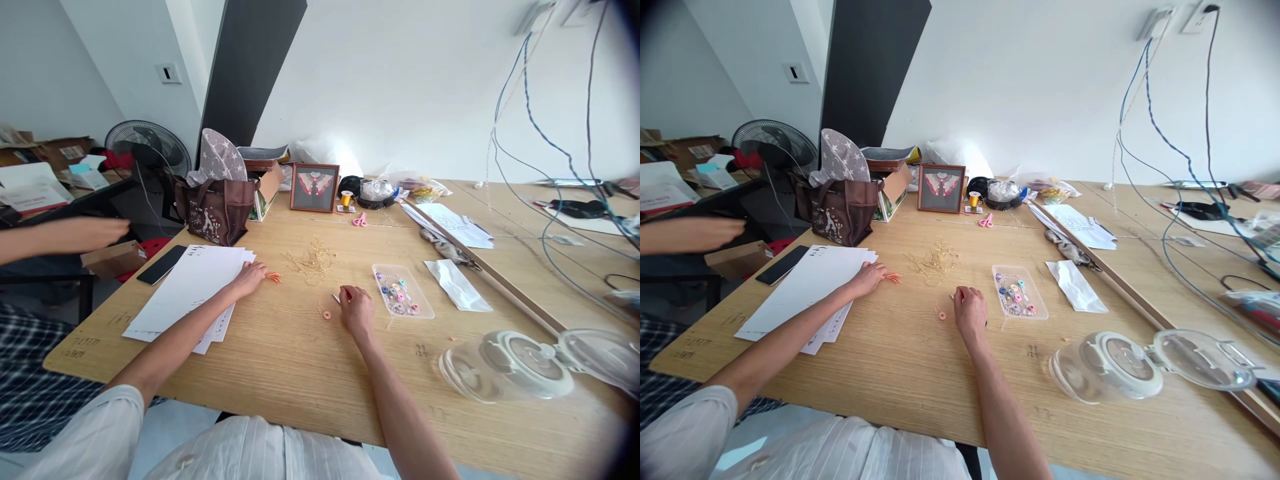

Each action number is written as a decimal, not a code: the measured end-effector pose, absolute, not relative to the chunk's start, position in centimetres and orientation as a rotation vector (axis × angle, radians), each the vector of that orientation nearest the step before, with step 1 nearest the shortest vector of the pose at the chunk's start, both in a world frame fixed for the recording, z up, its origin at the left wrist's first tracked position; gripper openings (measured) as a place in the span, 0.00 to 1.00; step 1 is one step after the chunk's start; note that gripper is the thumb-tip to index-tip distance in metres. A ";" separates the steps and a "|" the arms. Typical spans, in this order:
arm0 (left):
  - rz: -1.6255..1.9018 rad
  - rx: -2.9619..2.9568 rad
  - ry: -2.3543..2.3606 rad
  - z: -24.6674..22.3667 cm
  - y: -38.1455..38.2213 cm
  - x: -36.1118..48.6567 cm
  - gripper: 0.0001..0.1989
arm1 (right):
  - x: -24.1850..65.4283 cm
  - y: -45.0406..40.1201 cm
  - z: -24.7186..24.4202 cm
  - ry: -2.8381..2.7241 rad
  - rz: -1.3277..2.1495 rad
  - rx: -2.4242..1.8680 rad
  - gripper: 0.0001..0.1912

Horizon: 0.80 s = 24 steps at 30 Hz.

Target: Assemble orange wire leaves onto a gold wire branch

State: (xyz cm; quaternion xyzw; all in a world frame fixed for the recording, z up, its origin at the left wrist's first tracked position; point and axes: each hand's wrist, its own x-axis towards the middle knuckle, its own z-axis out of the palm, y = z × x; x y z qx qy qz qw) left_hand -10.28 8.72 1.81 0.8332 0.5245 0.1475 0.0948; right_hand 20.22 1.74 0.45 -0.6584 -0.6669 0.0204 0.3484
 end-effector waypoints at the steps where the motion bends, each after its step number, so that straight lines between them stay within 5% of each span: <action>1: 0.457 2.455 1.561 2.1 8.5 -10.2 0.09 | 20.3 1.7 0.5 -1.732 0.050 -1.727 0.13; 10: 0.983 1.634 1.198 4.2 2.4 -3.2 0.07 | 19.9 1.3 1.5 -1.712 0.058 -1.699 0.15; 14: 1.092 1.273 1.054 3.0 -0.4 0.6 0.10 | 17.9 0.3 2.6 -1.653 0.353 -1.398 0.13; 19: 1.118 1.195 1.004 1.8 -1.3 1.3 0.11 | 15.2 -0.7 3.0 -1.487 0.799 -1.242 0.16; 24: 1.130 1.202 1.005 1.7 -1.1 0.4 0.10 | 14.3 -0.8 2.4 -1.424 0.711 -1.200 0.13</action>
